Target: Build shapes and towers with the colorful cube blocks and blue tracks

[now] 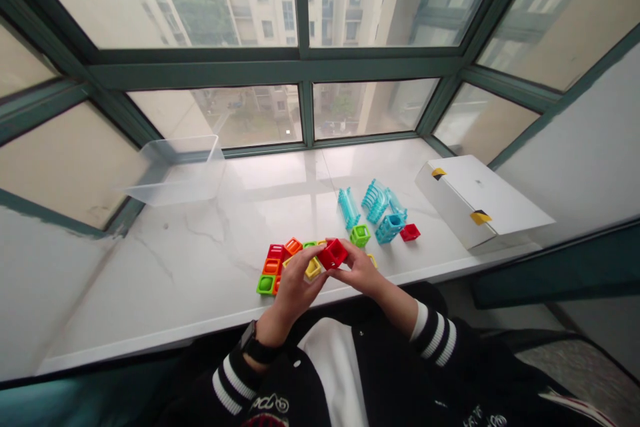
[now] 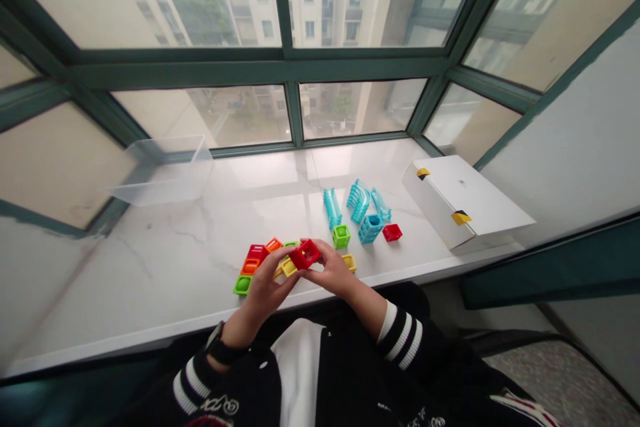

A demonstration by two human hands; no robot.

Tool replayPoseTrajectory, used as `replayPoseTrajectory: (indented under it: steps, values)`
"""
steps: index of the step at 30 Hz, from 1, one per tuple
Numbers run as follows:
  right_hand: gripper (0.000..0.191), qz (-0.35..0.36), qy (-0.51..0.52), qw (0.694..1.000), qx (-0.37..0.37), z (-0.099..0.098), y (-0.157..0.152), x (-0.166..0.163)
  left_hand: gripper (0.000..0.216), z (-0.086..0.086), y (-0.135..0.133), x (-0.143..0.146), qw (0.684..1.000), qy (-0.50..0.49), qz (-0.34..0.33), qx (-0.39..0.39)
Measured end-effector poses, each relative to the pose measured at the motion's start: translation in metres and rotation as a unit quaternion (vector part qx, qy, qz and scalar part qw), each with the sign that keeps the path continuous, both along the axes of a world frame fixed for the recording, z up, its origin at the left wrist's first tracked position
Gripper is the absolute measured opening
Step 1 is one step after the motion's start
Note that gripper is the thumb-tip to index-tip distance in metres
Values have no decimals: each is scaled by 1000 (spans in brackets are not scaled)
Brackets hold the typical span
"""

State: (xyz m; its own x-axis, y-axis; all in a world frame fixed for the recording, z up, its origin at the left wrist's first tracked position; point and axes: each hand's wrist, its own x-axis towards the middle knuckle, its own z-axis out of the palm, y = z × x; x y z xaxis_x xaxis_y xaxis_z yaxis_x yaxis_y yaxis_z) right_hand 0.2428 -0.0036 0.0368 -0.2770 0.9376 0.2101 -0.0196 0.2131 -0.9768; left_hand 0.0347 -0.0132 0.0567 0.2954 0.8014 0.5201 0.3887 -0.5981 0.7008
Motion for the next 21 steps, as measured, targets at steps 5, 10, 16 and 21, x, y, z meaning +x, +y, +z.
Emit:
replayPoseTrajectory:
  steps: [5, 10, 16, 21]
  values:
    - [66, -50, -5, 999, 13, 22, -6, 30, 58, -7, 8, -7, 997, 70, 8, 2]
    - [69, -122, -17, 992, 19, 33, -21, 80, 40, -44, 29, -17, 979, 196, 55, 0]
    - [64, -271, -16, 960, 62, 16, -30, 148, 31, -74, 39, -23, 967, 240, 90, -18]
    - [69, -397, -84, 913, 41, -12, -19, 198, 29, -75, 39, -23, 969, 230, 92, -13]
